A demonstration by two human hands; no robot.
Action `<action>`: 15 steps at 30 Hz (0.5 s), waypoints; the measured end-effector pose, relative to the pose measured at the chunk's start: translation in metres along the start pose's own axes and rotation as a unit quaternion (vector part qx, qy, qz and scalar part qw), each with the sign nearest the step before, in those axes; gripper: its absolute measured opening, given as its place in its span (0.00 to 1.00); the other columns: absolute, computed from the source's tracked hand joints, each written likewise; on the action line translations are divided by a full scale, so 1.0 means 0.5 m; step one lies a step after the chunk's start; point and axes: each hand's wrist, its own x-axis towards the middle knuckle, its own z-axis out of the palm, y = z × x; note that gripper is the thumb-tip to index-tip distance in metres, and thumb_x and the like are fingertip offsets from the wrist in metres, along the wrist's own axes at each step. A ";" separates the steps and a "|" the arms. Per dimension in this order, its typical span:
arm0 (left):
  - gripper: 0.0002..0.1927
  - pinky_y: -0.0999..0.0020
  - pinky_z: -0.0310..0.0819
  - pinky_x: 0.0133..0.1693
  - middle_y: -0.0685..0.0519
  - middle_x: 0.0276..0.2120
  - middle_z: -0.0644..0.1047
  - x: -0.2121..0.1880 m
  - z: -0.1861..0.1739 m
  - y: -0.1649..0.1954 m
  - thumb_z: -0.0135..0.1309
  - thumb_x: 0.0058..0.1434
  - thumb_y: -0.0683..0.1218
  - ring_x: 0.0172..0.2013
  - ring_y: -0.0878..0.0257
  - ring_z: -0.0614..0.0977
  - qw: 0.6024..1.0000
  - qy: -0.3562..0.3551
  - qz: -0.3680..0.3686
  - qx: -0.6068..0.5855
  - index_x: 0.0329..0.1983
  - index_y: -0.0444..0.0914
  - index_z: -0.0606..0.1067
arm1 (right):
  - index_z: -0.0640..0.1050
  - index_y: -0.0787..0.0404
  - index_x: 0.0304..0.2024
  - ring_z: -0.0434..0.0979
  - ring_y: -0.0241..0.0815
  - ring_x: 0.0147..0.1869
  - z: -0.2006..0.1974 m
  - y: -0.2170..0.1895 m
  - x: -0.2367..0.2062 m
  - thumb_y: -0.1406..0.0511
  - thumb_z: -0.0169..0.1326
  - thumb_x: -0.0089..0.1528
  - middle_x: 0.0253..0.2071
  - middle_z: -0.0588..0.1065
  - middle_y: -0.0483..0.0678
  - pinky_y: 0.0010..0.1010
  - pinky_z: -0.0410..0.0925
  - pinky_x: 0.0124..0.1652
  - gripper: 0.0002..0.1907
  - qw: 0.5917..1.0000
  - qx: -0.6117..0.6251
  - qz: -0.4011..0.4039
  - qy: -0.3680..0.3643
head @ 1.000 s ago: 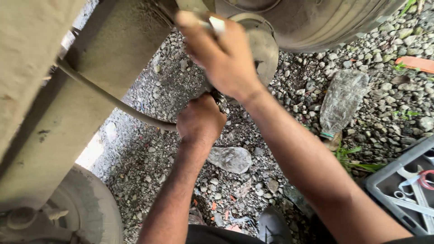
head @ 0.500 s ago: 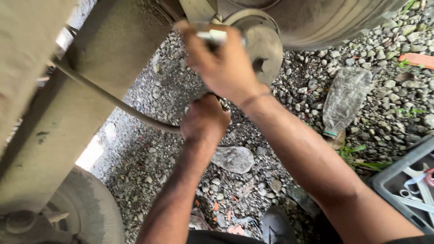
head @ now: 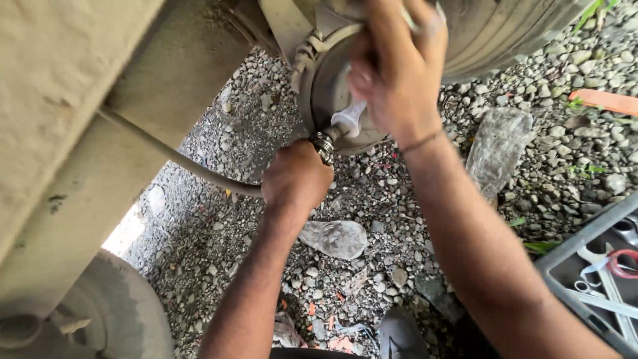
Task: The person uses a wrench to loosen and tighten a bolt on a vehicle's brake assembly. They switch between different wrenches and use a red-handled tool to adjust a hose clamp on the brake line.
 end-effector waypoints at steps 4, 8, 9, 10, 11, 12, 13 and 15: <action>0.09 0.58 0.81 0.27 0.48 0.33 0.82 0.003 0.013 -0.004 0.53 0.63 0.47 0.28 0.57 0.85 0.996 0.041 0.048 0.059 0.41 0.38 0.77 | 0.64 0.61 0.30 0.57 0.34 0.16 -0.010 0.069 -0.082 0.56 0.46 0.79 0.17 0.63 0.44 0.28 0.50 0.18 0.24 0.985 0.163 -0.011 0.058; 0.09 0.62 0.80 0.22 0.49 0.28 0.81 0.005 0.014 -0.008 0.51 0.64 0.47 0.23 0.59 0.84 0.996 0.056 0.056 0.037 0.41 0.37 0.77 | 0.64 0.61 0.32 0.54 0.33 0.17 -0.005 0.091 -0.124 0.55 0.47 0.78 0.20 0.63 0.46 0.28 0.50 0.19 0.23 0.976 0.212 -0.032 0.039; 0.09 0.62 0.79 0.21 0.49 0.26 0.81 0.005 0.014 -0.009 0.51 0.63 0.46 0.23 0.59 0.84 0.997 0.054 0.053 0.019 0.40 0.37 0.77 | 0.63 0.60 0.32 0.53 0.33 0.18 -0.009 0.091 -0.134 0.54 0.47 0.78 0.21 0.64 0.48 0.28 0.50 0.19 0.23 0.978 0.202 -0.043 0.030; 0.09 0.62 0.79 0.21 0.49 0.26 0.81 0.004 0.013 -0.010 0.51 0.64 0.46 0.22 0.60 0.84 0.996 0.060 0.064 0.028 0.40 0.36 0.77 | 0.63 0.60 0.33 0.53 0.33 0.18 -0.012 0.093 -0.141 0.54 0.47 0.77 0.22 0.64 0.49 0.28 0.51 0.20 0.22 0.975 0.217 -0.043 0.031; 0.09 0.62 0.79 0.20 0.49 0.26 0.81 0.003 0.013 -0.011 0.51 0.65 0.46 0.22 0.60 0.84 0.994 0.067 0.075 0.037 0.40 0.36 0.77 | 0.63 0.59 0.34 0.53 0.34 0.18 -0.018 0.098 -0.151 0.53 0.47 0.77 0.23 0.65 0.50 0.28 0.51 0.20 0.22 0.971 0.232 -0.044 0.032; 0.09 0.62 0.79 0.20 0.48 0.26 0.81 0.002 0.011 -0.011 0.50 0.66 0.46 0.21 0.60 0.84 0.993 0.071 0.085 0.047 0.39 0.36 0.78 | 0.63 0.59 0.34 0.54 0.34 0.19 -0.024 0.107 -0.160 0.52 0.45 0.76 0.23 0.66 0.50 0.28 0.52 0.21 0.22 0.961 0.272 -0.027 0.045; 0.09 0.61 0.78 0.21 0.49 0.26 0.81 0.002 0.010 -0.011 0.51 0.64 0.46 0.21 0.60 0.84 0.996 0.050 0.070 0.024 0.39 0.37 0.78 | 0.64 0.58 0.35 0.55 0.34 0.19 -0.028 0.119 -0.170 0.51 0.44 0.76 0.23 0.67 0.51 0.28 0.53 0.22 0.21 0.948 0.313 -0.010 0.059; 0.08 0.60 0.77 0.23 0.50 0.25 0.83 0.000 0.006 -0.010 0.52 0.62 0.46 0.22 0.59 0.84 0.999 0.007 0.042 -0.020 0.39 0.40 0.79 | 0.63 0.59 0.34 0.54 0.33 0.18 -0.035 0.146 -0.193 0.50 0.44 0.75 0.22 0.66 0.50 0.28 0.53 0.21 0.22 0.964 0.246 -0.096 0.034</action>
